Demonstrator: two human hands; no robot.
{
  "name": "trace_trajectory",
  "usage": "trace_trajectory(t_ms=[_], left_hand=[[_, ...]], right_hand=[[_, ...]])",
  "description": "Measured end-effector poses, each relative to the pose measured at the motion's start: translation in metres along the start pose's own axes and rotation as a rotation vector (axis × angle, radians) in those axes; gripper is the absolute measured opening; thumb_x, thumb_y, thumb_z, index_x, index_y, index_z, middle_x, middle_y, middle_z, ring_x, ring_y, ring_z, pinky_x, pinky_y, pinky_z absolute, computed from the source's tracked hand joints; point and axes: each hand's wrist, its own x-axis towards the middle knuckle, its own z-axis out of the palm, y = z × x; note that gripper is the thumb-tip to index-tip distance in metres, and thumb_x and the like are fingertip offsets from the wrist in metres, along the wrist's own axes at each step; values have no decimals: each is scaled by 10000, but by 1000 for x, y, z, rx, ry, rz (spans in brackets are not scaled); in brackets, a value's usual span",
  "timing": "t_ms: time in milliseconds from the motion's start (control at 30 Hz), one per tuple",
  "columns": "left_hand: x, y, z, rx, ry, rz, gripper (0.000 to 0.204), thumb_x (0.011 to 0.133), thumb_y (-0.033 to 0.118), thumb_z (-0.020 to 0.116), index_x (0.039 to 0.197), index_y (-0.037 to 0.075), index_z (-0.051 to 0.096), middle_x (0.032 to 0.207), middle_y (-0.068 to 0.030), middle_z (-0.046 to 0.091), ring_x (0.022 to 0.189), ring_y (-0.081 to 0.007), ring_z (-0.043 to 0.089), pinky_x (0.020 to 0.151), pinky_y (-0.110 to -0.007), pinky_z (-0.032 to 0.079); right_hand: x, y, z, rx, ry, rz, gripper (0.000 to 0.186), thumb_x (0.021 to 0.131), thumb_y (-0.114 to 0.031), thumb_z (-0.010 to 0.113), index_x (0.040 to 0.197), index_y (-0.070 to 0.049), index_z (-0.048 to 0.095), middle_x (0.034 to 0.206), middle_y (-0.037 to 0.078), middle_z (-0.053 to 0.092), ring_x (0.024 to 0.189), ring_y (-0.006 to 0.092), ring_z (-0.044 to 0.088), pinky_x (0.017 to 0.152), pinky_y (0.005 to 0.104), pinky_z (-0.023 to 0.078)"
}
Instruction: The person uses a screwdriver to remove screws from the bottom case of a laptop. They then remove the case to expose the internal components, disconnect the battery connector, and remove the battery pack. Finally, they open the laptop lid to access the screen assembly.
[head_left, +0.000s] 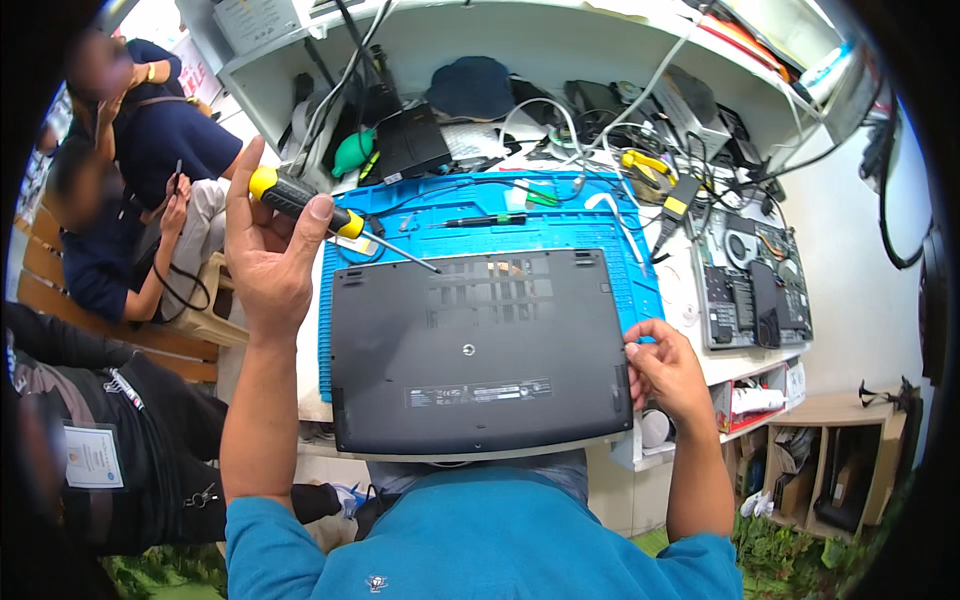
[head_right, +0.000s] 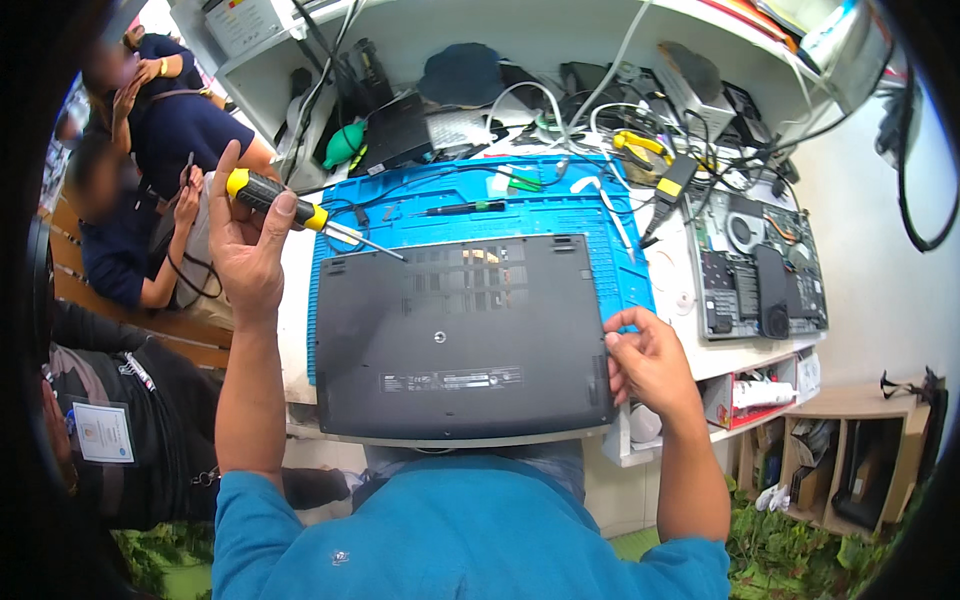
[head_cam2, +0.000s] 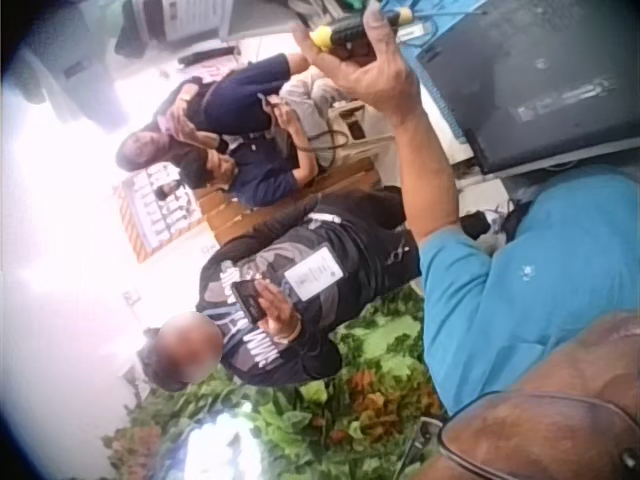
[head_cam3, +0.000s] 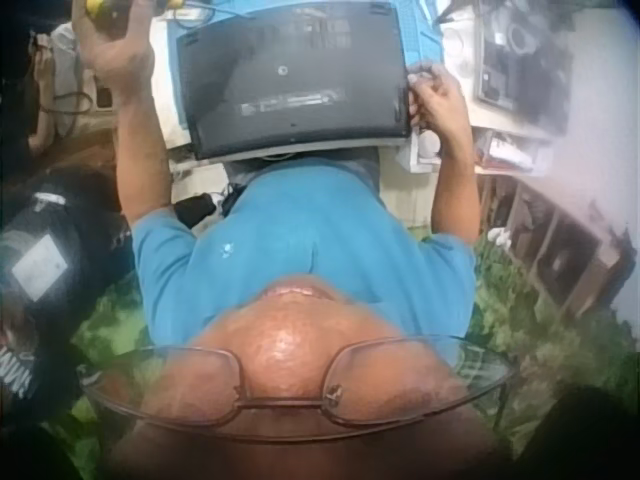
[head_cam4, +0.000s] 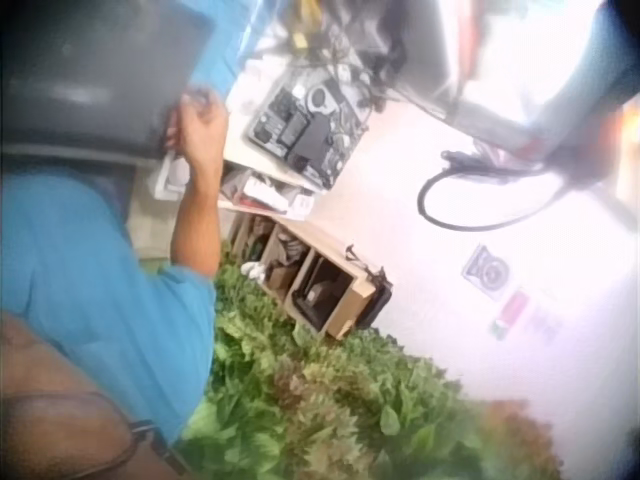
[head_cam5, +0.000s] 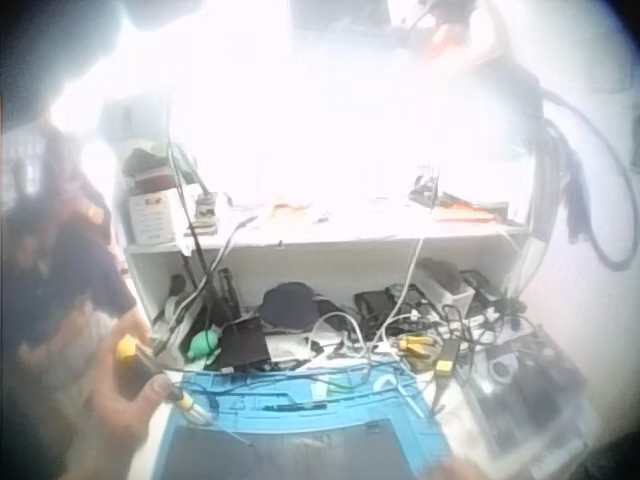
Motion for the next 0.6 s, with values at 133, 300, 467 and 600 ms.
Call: trace_trajectory(t_ms=[133,300,467,600], left_hand=[[7,-8,-15,105,66,35,747,1057,27,768,1698,15,383,1139,-55,692,1034,-96,710,987,-285,609],[10,-18,-40,130,116,26,761,1066,20,747,1709,3,340,1182,-82,693,1094,-110,707,1035,-292,593],[19,-20,-70,299,11,3,721,1110,64,684,1722,-5,308,1224,-106,704,1035,-112,696,923,-253,573],[27,-13,-77,284,-146,-138,713,1112,89,675,1744,71,346,1248,-108,721,960,-123,688,882,-272,566]], right_hand=[[-4,5,-3,77,20,0,187,1114,-110,668,1246,3,600,720,62,691,505,135,657,437,277,537],[-2,4,1,73,21,-12,168,1111,-86,661,1231,6,587,712,62,689,485,135,646,413,271,521],[-1,2,1,86,27,-8,156,1111,-67,644,1228,5,569,686,64,676,483,132,645,398,271,517],[2,4,-1,110,15,-9,152,1111,-63,643,1220,6,562,678,72,673,473,137,638,387,274,511]])
